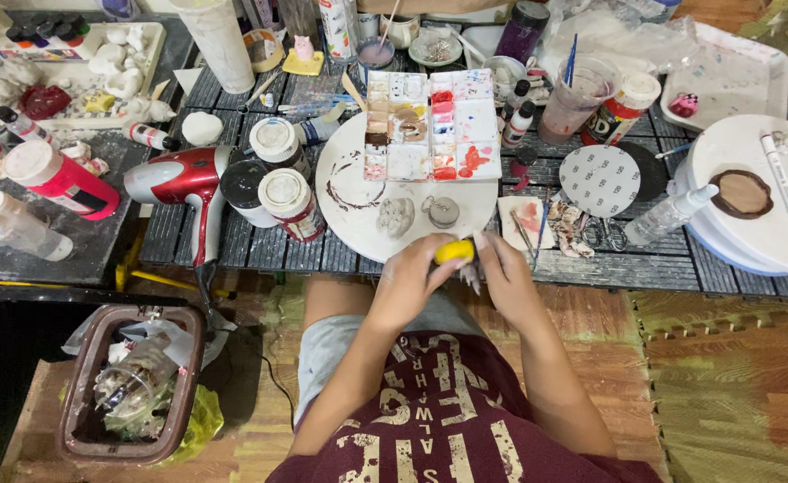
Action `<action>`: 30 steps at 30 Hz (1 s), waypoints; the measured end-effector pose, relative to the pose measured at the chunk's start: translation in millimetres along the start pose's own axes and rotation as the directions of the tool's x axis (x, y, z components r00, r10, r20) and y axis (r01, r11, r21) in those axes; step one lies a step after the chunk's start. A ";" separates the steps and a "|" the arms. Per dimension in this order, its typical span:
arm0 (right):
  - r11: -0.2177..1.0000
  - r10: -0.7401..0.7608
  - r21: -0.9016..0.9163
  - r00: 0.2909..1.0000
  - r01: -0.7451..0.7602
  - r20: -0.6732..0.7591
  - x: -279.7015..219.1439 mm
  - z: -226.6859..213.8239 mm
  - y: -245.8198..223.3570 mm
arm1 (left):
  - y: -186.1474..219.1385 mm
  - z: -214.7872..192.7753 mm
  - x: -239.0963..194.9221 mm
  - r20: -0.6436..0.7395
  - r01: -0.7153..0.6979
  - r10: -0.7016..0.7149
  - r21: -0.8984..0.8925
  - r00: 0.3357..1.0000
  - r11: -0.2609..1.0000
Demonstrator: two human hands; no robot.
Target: The person smooths a small clay figurine with a wooden stick, then opens a paint palette and selects colors. They mix paints on a paper and apply paint to the figurine using a brush. The person handles paint jars and a palette throughout the process.
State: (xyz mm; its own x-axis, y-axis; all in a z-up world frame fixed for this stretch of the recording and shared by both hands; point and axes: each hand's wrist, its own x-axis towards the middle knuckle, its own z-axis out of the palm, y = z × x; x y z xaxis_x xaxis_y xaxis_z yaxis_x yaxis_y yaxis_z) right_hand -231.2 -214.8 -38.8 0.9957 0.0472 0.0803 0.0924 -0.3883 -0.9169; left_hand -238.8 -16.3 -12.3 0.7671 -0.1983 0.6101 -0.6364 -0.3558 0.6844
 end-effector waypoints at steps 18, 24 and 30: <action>0.885 -0.219 -0.465 0.891 0.010 -0.397 64.5 -91.5 9.5 | -11.4 -17.4 14.3 0.005 -0.020 0.020 0.028 1.000 0.999; 0.607 -0.413 -0.786 0.892 0.121 -0.182 111.2 -116.0 44.4 | -54.5 -50.6 5.4 -0.265 0.204 -0.173 0.093 0.948 0.975; 0.569 -0.391 -0.803 0.917 0.175 -0.077 136.9 -118.3 75.6 | -70.4 -82.1 -4.9 -0.594 0.195 0.082 0.386 0.800 0.902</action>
State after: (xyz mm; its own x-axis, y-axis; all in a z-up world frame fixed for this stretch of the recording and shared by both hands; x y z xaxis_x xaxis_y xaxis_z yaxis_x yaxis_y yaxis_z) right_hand -86.5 -346.6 -50.9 0.8782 0.1237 0.4620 0.2361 -0.9522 -0.1937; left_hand -204.4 84.8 -30.8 0.5134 0.3547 0.7814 -0.3931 -0.7122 0.5816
